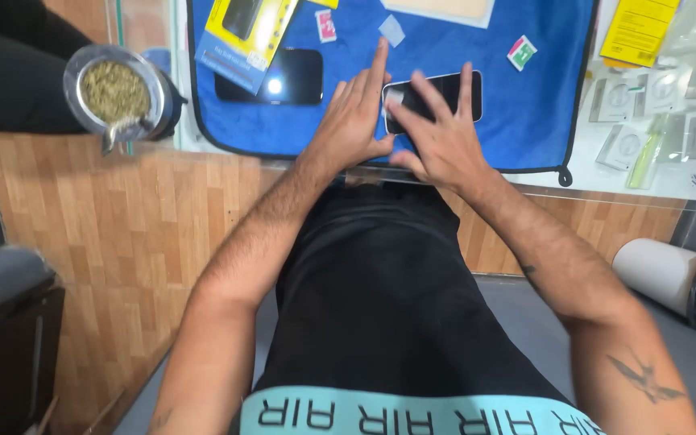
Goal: Cleaning a smartphone screen and applying a tempered glass screen protector.
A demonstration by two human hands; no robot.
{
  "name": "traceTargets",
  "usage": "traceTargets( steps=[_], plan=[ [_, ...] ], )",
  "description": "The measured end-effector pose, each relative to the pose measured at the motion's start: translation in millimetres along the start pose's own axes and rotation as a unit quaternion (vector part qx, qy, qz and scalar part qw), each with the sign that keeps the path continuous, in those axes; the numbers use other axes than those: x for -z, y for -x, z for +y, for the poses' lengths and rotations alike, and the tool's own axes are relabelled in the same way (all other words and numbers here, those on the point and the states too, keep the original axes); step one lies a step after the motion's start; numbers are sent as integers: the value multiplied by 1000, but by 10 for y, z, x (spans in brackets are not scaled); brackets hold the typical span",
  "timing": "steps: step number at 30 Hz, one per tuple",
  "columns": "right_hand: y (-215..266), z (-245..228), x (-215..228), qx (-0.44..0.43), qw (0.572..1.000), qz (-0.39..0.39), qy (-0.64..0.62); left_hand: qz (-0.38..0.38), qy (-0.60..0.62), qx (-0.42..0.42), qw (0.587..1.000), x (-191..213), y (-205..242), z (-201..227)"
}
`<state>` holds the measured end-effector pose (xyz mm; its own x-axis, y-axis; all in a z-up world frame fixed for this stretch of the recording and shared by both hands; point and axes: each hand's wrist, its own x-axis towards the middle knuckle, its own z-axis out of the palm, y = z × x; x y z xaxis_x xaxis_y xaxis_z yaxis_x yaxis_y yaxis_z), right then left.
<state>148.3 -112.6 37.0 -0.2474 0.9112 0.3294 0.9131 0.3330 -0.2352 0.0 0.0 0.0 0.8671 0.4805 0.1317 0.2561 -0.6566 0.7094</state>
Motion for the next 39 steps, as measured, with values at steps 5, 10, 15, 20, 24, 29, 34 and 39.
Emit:
traceTargets(
  steps=[5, 10, 15, 20, 24, 29, 34, 39],
  plan=[
    [14, -23, -5, -22, 1000, -18, -11, -10, -4, -12, 1000, 5, 13, -26],
    [162, -32, 3, -11, 1000, -18, -6, -58, -3, -10, 998, 97, -14, 24],
    [277, -217, 5, -45, 999, 5, 14, -37, -25, -24, 999, 106, 30, 65],
    [342, -424, -36, -158, 987, -4, -2, -52, -38, -7, 998, 45, 96, 58],
    [529, -242, 109, -309, 951, -4, 35, -48, -28, -21, 998, 62, -7, 69],
    [384, -442, -65, -369, 928, -10, 45, -10, -70, -12, 997, -36, 13, 122],
    [502, -188, 2, -306, 951, 7, 46, -1, -77, -12, 997, -58, -18, 143],
    [185, -355, -219, -247, 962, 82, 82, -3, -75, -8, 997, -25, -38, 116]
  ],
)
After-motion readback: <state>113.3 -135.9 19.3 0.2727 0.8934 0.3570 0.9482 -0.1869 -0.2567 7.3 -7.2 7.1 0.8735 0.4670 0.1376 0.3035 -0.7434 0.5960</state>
